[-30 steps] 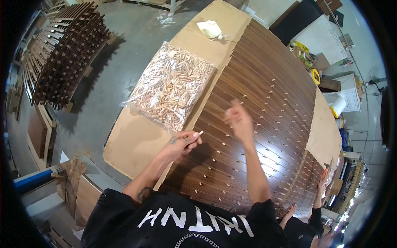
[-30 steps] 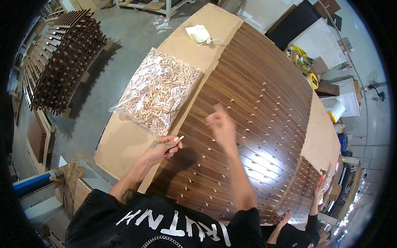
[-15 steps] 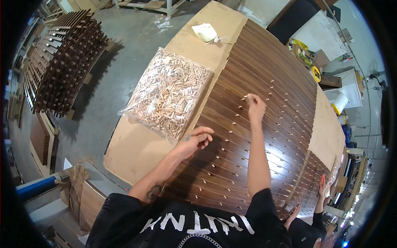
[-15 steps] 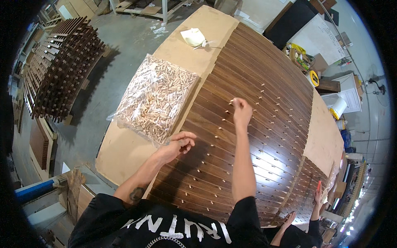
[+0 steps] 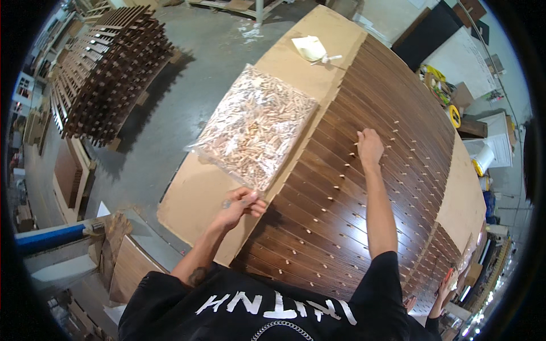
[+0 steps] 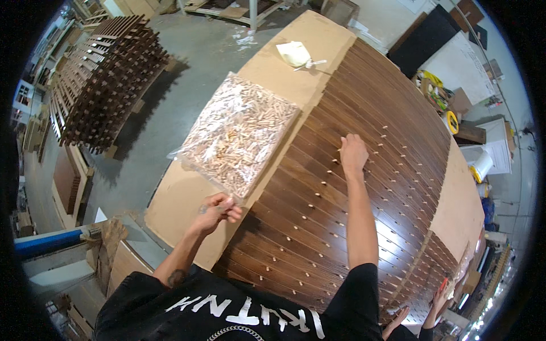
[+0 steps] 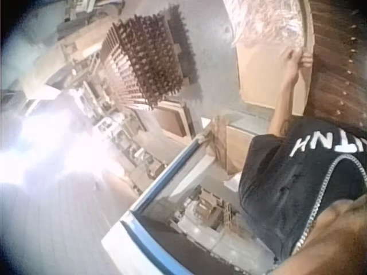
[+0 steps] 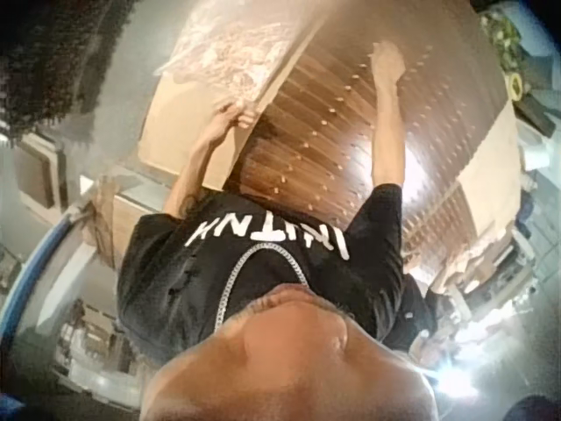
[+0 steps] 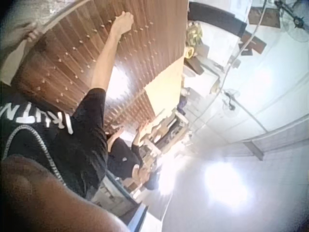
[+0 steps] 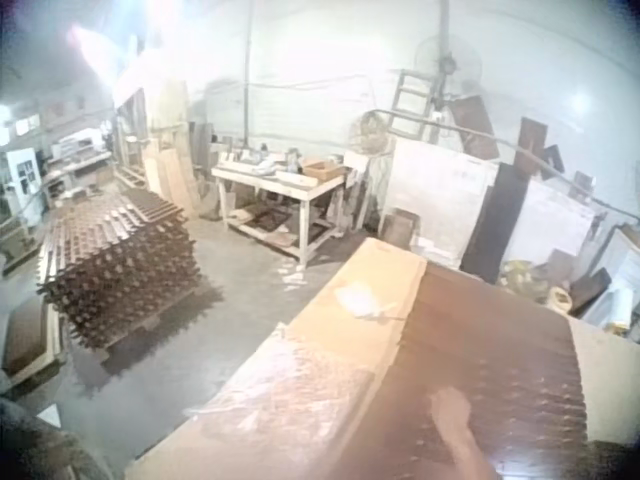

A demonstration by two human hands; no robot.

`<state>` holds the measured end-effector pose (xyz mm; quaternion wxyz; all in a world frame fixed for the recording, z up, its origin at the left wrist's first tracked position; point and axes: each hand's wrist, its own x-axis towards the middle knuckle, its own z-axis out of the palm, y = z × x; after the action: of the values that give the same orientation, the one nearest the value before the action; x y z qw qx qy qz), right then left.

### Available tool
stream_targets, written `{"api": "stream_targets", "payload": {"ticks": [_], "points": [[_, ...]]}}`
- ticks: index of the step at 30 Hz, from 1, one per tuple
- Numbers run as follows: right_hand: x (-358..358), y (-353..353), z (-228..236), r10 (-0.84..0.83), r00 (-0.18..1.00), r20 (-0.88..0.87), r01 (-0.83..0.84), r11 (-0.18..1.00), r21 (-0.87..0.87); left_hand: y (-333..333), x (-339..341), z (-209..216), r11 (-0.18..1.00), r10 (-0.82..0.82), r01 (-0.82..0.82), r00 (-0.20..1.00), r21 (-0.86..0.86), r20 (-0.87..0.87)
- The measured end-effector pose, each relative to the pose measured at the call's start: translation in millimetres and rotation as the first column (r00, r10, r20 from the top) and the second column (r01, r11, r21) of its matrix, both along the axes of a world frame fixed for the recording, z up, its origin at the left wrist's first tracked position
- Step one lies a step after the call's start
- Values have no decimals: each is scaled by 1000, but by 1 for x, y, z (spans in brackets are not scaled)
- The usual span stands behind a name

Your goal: Inserting small wooden pegs into pre-drilled holes in wooden slats for furniture manufacturing.

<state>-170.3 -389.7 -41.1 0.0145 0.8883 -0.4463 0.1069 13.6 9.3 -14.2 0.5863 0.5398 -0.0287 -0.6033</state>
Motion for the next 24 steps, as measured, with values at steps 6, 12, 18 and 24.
{"api": "stream_targets", "payload": {"ticks": [6,12,18,24], "points": [[23,70,30,-82,967,243,96,994,-49,-58,-15,13,984,-54,94,967,-150,249],[19,202,67,-485,649,586,-531,264,805,-97,-27,36,942,-215,333,706,-48,675],[6,124,52,-501,582,641,-261,632,730,-105,31,-21,943,250,64,514,-327,821],[-35,-43,-15,-350,772,531,164,916,366,-113,89,-19,992,-126,35,32,125,991]]}}
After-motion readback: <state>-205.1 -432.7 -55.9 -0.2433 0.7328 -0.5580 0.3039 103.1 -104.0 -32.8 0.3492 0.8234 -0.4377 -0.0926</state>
